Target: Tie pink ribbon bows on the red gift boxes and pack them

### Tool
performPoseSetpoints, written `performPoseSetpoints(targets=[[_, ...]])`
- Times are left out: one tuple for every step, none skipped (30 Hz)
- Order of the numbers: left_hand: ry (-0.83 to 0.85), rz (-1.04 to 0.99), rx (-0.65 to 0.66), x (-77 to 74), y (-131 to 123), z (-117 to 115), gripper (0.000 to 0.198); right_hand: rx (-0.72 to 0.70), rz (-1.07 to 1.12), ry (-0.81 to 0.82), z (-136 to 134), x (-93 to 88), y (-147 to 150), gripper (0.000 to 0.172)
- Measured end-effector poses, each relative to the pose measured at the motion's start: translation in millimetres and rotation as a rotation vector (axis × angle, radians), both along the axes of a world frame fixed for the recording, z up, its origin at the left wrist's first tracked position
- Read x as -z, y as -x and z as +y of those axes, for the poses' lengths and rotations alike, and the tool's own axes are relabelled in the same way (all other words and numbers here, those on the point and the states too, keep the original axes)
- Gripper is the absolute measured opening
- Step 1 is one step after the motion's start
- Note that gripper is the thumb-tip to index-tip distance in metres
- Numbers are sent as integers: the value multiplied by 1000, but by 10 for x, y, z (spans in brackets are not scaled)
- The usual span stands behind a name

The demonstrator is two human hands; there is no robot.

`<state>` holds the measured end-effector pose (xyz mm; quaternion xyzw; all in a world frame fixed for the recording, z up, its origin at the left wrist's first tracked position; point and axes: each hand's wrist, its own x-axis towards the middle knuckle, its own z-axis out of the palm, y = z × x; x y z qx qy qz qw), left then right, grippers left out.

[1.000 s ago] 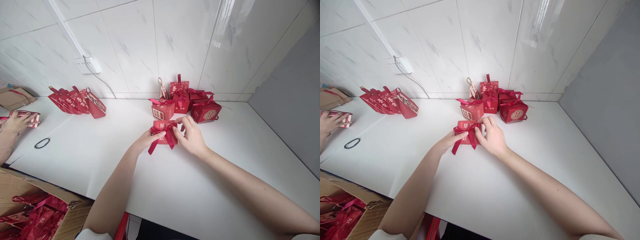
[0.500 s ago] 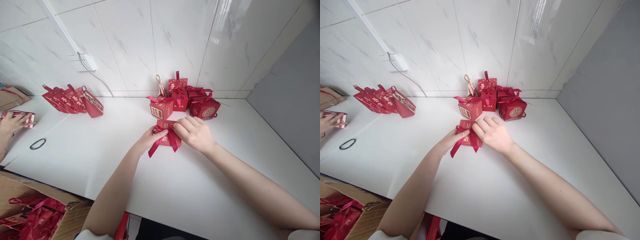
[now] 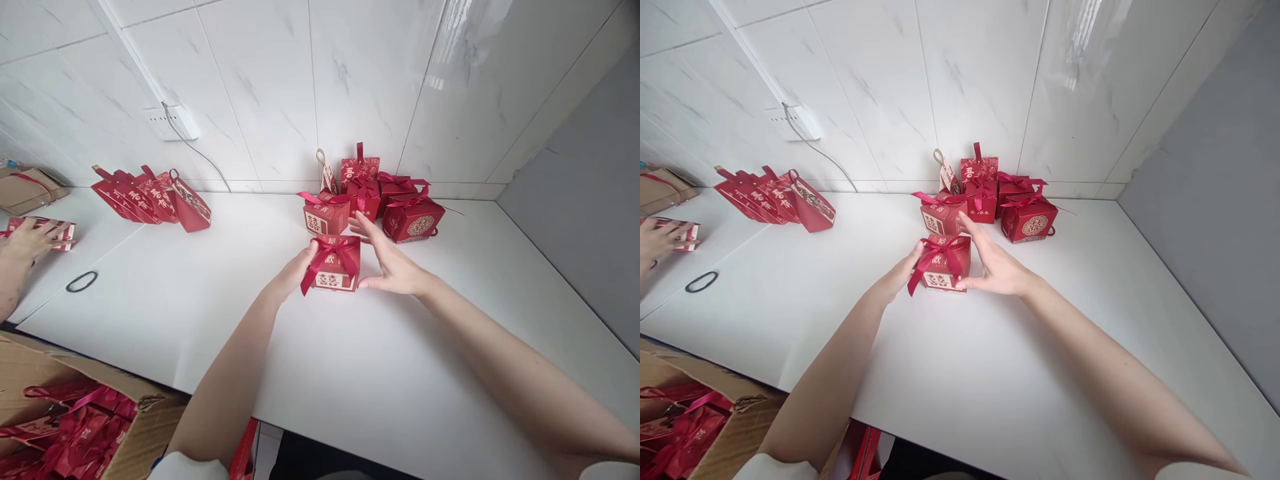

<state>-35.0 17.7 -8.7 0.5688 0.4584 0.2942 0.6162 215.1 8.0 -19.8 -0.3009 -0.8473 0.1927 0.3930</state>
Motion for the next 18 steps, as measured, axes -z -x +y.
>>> performPoseSetpoints(targets=[[-7,3,-11,38,32,39,53,-2,49,19,14,108,35,116],[-22,-5,-9,74,66,79,52,25,98,2,24,217,69,120],[-42,-27,9,108,102,116,51,66,132,-32,32,318,100,124],[-63,-55,36,135,137,147,53,111,166,-39,39,405,125,127],[-81,-77,76,155,168,169,60,130,200,-18,45,474,143,128],[-96,-91,125,166,193,180,69,114,222,24,51,524,153,128],[-108,-93,179,171,210,181,79,72,235,86,58,555,158,127],[-117,-83,234,169,218,172,90,13,240,155,66,571,157,126],[-128,-70,280,163,217,156,99,-45,242,221,73,576,153,125],[-145,-61,305,156,209,134,105,-90,247,279,79,573,147,124],[-164,-57,305,150,192,110,107,-114,260,332,84,568,139,120],[-181,-56,285,146,171,87,107,-120,288,377,88,562,129,114],[-195,-60,251,144,146,65,104,-114,324,415,91,558,118,106],[-203,-66,211,144,118,48,101,-104,360,446,94,556,105,96],[-201,-75,170,146,90,34,97,-91,394,467,96,556,91,88],[-193,-83,136,150,63,25,93,-76,419,478,98,557,77,82],[-186,-90,104,156,36,19,89,-62,431,481,99,560,66,80],[-183,-103,76,165,9,16,84,-51,434,481,100,562,61,79]])
